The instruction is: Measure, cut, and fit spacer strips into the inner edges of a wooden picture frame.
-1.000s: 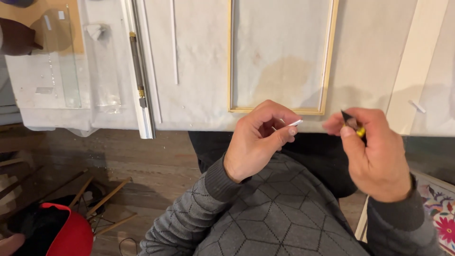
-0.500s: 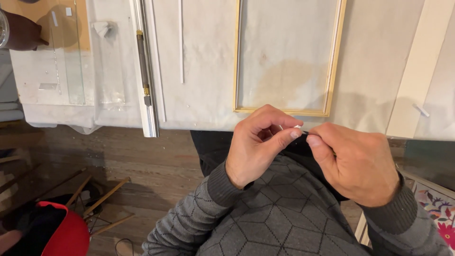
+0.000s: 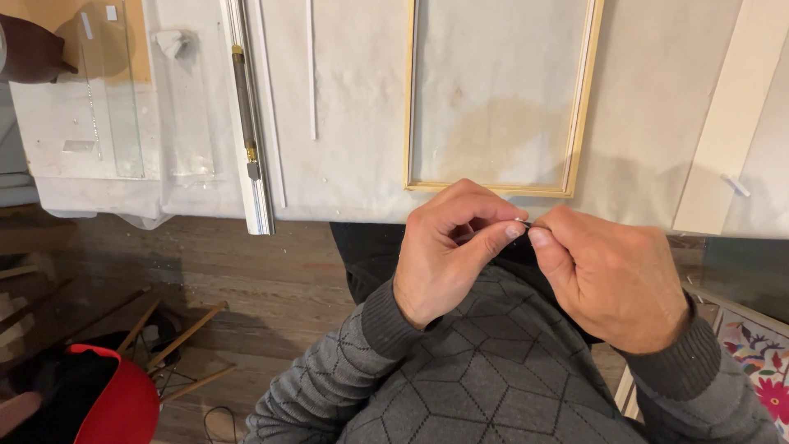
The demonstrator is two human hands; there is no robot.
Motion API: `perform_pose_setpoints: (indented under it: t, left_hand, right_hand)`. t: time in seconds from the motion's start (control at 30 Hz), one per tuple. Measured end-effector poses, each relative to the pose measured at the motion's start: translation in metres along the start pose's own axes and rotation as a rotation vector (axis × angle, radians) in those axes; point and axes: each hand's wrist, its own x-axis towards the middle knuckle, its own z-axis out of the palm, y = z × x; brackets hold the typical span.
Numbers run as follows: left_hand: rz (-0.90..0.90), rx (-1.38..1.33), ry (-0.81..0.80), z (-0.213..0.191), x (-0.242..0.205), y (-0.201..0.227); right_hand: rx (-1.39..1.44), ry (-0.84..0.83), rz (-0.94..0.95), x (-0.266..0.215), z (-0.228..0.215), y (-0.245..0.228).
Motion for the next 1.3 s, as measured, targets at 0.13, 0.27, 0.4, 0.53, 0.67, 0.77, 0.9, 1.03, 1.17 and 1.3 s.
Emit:
perform_pose_setpoints:
  t: [0.13, 0.27, 0.4, 0.53, 0.67, 0.77, 0.9, 1.03, 1.17, 1.3]
  left_hand:
    - [0.034, -0.005, 0.001, 0.000, 0.000, -0.005]
    - [0.041, -0.023, -0.013, -0.002, 0.000, -0.003]
    - [0.035, 0.007, -0.016, -0.002, 0.001, -0.001]
    - [0.056, 0.080, 0.020, -0.002, 0.004, 0.001]
    - [0.116, 0.167, 0.067, 0.002, 0.003, 0.002]
    - [0.260, 0.335, 0.114, 0.007, -0.001, 0.003]
    - [0.360, 0.452, 0.116, 0.009, -0.002, 0.004]
    - [0.251, 0.336, -0.001, 0.004, 0.002, 0.013]
    - [0.210, 0.243, -0.071, -0.002, 0.000, 0.010]
    - [0.218, 0.133, -0.074, -0.004, -0.004, 0.008]
  right_hand:
    - [-0.039, -0.036, -0.040, -0.001, -0.001, 0.001]
    - [-0.045, -0.035, -0.068, -0.004, -0.001, 0.003]
    - [0.004, -0.039, -0.047, -0.009, -0.001, 0.009]
    - [0.347, -0.062, 0.166, -0.014, 0.006, 0.026]
    - [0.654, -0.092, 0.362, -0.012, 0.015, 0.031]
    - [0.703, -0.065, 0.370, -0.011, 0.021, 0.027]
    - [0.702, 0.019, 0.311, -0.009, 0.025, 0.024]
    - [0.732, 0.019, 0.394, -0.011, 0.025, 0.029]
    - [0.756, 0.013, 0.402, -0.016, 0.024, 0.032]
    - [0.794, -0.024, 0.411, -0.024, 0.023, 0.039]
